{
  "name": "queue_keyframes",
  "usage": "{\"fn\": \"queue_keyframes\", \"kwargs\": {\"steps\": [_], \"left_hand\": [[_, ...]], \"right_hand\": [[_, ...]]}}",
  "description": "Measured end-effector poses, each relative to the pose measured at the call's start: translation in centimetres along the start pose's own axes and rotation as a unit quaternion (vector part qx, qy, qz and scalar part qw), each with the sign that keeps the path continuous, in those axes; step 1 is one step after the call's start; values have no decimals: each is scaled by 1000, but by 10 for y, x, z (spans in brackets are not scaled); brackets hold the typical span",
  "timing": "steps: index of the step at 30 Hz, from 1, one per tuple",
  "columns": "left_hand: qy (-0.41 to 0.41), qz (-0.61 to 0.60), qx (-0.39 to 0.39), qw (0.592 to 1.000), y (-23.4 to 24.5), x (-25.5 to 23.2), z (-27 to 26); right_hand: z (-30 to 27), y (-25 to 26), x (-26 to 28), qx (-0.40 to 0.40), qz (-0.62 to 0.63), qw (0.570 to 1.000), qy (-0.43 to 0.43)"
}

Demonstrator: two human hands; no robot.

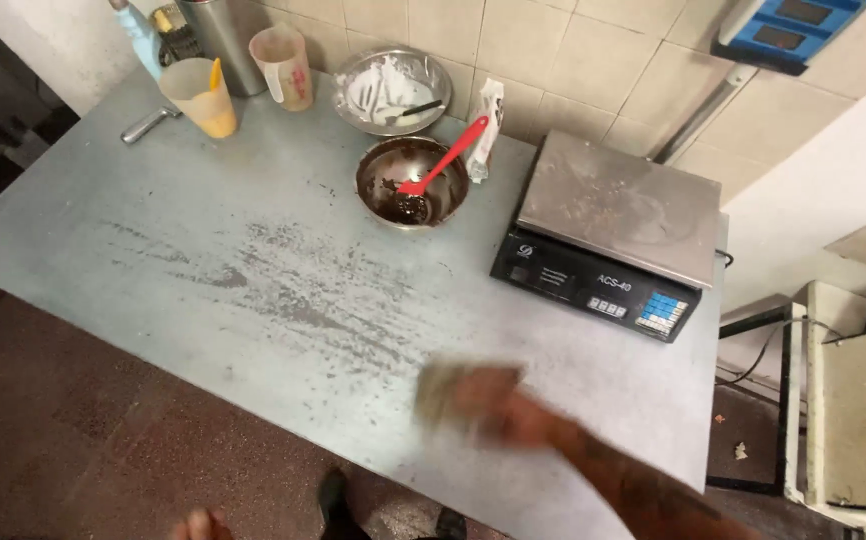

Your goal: Cleaning a stainless steel workbench and then cracking a series of eggs into a metal bowl on a digital scale.

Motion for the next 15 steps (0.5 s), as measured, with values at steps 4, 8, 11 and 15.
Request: {"fn": "queue_keyframes", "kwargs": {"steps": [4,8,11,15], "left_hand": [[428,-541,207,693,-69,16,127],[95,-509,287,806,-138,-111,292],[234,-789,358,441,-176,-244,358],[294,-763,467,336,-188,-342,389]], "right_hand": [[69,35,-141,-165,-280,936,-137],[151,-66,-84,-263,-211,941,7],[153,-121,-52,-104,-203,973,34],[-15,-53,-125,-265,-165,935,-168]]}}
Point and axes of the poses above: each hand's wrist, its own z-axis towards the middle knuckle, its own y-axis out of the back of the hand, x = y × z, the point moved 9 cm from there along z, towards the middle knuckle
